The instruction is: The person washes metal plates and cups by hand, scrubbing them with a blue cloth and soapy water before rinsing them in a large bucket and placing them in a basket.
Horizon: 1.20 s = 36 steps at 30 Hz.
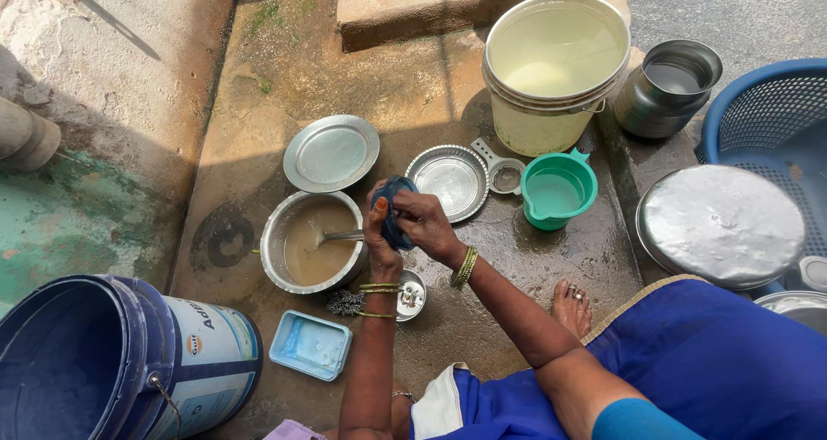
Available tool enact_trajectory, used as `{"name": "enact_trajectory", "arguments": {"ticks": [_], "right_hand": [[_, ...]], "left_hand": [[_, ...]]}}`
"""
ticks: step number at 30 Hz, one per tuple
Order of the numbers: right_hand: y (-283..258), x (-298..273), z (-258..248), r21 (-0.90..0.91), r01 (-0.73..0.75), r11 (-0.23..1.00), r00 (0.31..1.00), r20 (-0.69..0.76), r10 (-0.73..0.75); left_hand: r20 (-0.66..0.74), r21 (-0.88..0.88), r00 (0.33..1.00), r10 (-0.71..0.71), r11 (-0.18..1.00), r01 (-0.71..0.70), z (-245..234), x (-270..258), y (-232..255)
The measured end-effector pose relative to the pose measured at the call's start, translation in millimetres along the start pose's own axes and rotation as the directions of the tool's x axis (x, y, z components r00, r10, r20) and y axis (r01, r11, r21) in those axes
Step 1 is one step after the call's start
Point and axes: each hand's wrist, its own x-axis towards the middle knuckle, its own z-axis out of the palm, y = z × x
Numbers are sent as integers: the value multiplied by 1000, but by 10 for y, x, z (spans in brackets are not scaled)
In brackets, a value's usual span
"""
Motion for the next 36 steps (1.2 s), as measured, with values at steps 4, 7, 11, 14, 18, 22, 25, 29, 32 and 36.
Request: {"name": "enact_trajectory", "arguments": {"ticks": [4,7,11,14,18,22,25,29,32,36], "right_hand": [[-35,56,-112,-87,163,983,981,-91,-170],[-10,69,-64,-71,90,993,996,-20,-92],[54,-3,-3,5,144,990,979,142,-143],[128,-30,20,144,121,982,986,101,-136],[153,-17,-11,24,195,980,964,-188,-187],[97,38,-67,-125,153,980,972,-162,-172],[93,58,-42,-111,121,986,993,7,-121],[183,26,-11,42,149,988,964,215,-154],[304,-19,9,374,14,927,980,178,-86],[375,-12,17,488,19,873,998,-65,14]], "left_hand": [[-61,121,998,-24,992,31,143,-84,-87],[-17,180,998,56,982,-52,69,-45,55],[-21,77,998,61,995,-59,-59,28,147],[11,-5,998,70,998,-69,-99,33,42],[1,31,1000,25,999,-25,38,-37,-205],[-21,174,1000,13,985,-9,47,-73,-104],[10,196,995,95,976,-95,-21,-23,76],[17,141,996,86,986,-87,-75,2,196],[24,120,994,106,987,-108,-18,-32,136],[28,187,998,57,980,-61,93,-77,-14]]}}
